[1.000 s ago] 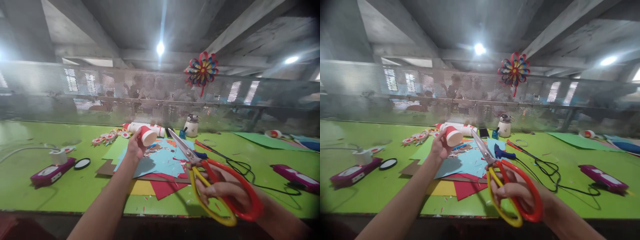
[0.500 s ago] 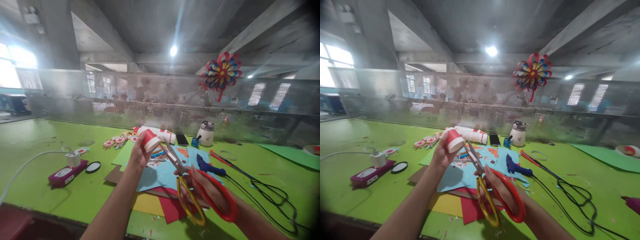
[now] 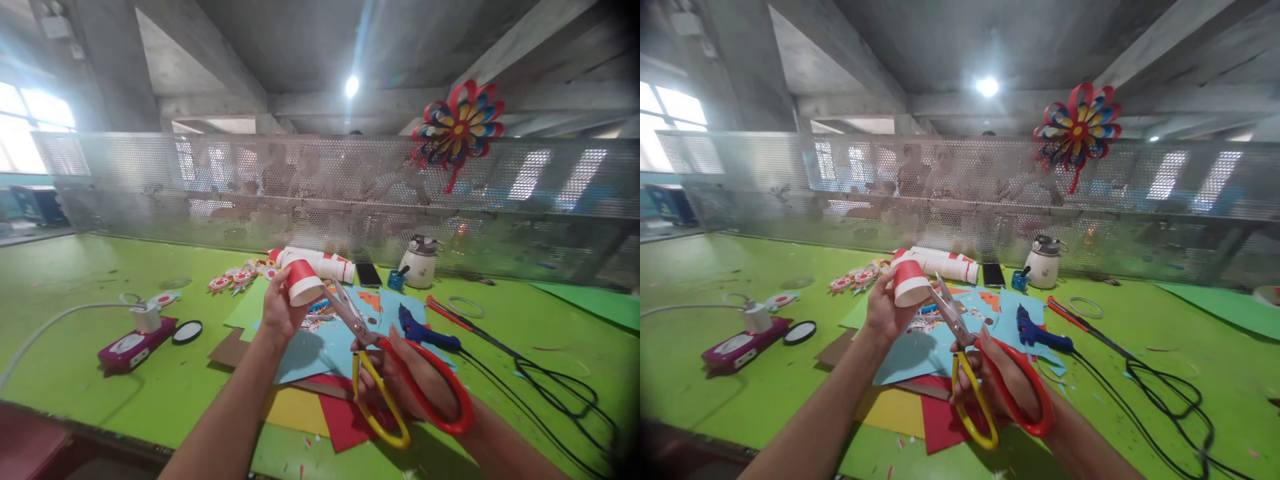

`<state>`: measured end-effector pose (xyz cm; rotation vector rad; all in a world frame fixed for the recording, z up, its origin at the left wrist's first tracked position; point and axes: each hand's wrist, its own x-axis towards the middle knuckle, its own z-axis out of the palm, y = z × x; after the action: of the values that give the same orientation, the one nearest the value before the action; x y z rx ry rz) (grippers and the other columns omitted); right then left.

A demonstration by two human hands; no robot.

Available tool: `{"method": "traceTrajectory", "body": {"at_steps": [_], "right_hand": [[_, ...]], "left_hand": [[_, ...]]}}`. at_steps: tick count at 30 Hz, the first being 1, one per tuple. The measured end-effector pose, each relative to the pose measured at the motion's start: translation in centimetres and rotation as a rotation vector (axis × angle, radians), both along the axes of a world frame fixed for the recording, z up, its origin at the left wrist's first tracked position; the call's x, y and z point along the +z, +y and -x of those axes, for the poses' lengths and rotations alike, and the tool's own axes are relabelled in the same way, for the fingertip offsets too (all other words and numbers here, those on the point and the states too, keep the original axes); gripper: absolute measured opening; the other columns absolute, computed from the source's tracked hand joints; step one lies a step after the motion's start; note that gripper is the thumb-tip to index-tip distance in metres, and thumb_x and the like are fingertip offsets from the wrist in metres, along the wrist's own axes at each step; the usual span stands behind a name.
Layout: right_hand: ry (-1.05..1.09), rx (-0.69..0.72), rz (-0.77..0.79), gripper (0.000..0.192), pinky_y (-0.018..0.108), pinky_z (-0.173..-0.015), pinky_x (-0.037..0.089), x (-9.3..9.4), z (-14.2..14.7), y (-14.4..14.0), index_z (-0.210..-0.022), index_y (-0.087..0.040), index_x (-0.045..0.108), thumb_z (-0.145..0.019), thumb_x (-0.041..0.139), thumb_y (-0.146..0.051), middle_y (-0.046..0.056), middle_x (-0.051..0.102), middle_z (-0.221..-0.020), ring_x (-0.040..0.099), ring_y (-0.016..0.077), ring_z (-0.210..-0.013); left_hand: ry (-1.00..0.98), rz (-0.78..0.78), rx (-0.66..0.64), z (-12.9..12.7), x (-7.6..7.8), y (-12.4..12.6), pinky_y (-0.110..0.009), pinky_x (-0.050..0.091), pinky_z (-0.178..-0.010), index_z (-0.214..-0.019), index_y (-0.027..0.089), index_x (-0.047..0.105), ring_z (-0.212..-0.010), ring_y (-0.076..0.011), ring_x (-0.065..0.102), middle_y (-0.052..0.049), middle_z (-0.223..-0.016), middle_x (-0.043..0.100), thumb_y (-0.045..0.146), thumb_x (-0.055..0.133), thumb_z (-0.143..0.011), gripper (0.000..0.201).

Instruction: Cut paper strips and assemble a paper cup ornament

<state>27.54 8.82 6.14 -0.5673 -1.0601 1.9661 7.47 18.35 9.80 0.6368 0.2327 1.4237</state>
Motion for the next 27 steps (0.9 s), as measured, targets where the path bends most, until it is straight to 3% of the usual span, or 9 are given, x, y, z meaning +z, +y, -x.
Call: {"method": "traceTrajectory", "body": {"at_steps": [6, 13, 18, 23, 27], "right_hand": [[-0.014, -0.037, 0.053, 0.044, 0.034, -0.068, 0.05, 0.1, -0.2, 0.1, -0.086, -0.017, 0.057, -0.08, 0.056, -0.061, 0.002, 0.061, -0.068, 0.061, 0.0159, -0.063], [0.018, -0.041, 0.072, 0.043, 0.031, -0.068, 0.049, -0.3, 0.8, -0.4, -0.088, -0.016, 0.059, -0.078, 0.061, -0.058, 0.001, 0.061, -0.065, 0.06, 0.0145, -0.062], [-0.013, -0.08, 0.117, 0.046, 0.03, -0.066, 0.049, -0.7, 1.1, -0.3, -0.087, -0.016, 0.058, -0.078, 0.059, -0.061, 0.0, 0.06, -0.061, 0.061, 0.015, -0.061], [-0.045, -0.094, 0.146, 0.046, 0.032, -0.064, 0.051, -1.0, 0.8, -0.5, -0.087, -0.017, 0.055, -0.085, 0.046, -0.062, 0.001, 0.059, -0.063, 0.06, 0.0141, -0.058], [-0.097, -0.16, 0.126, 0.047, 0.032, -0.063, 0.051, -1.4, 0.7, -0.7, -0.095, -0.018, 0.056, -0.085, 0.046, -0.063, 0.0, 0.06, -0.064, 0.06, 0.014, -0.057]], "left_hand": [[0.064, 0.017, 0.082, -0.5, -0.8, 0.3, -0.044, 0.056, -0.08, -0.1, 0.013, 0.061, -0.078, -0.0222, 0.068, -0.008, -0.087, 0.071, 0.019, 0.064, -0.077, 0.024], [0.125, 0.067, -0.003, -1.1, -1.0, 0.3, -0.037, 0.057, -0.066, -0.098, 0.01, 0.06, -0.071, -0.0241, 0.069, -0.01, -0.076, 0.07, 0.04, 0.061, -0.081, 0.034], [0.105, 0.105, 0.055, -1.7, -1.0, 0.1, -0.035, 0.055, -0.056, -0.094, 0.012, 0.058, -0.058, -0.0203, 0.066, -0.005, -0.065, 0.066, 0.039, 0.058, -0.082, 0.03], [0.122, 0.059, -0.014, -1.7, -1.3, -0.1, -0.039, 0.056, -0.07, -0.101, 0.01, 0.059, -0.075, -0.0243, 0.069, -0.013, -0.083, 0.071, 0.028, 0.06, -0.079, 0.029], [0.143, 0.084, -0.007, -1.6, -1.6, -0.2, -0.043, 0.056, -0.075, -0.093, 0.009, 0.063, -0.077, -0.0259, 0.069, -0.013, -0.083, 0.072, 0.015, 0.059, -0.072, 0.022]]}}
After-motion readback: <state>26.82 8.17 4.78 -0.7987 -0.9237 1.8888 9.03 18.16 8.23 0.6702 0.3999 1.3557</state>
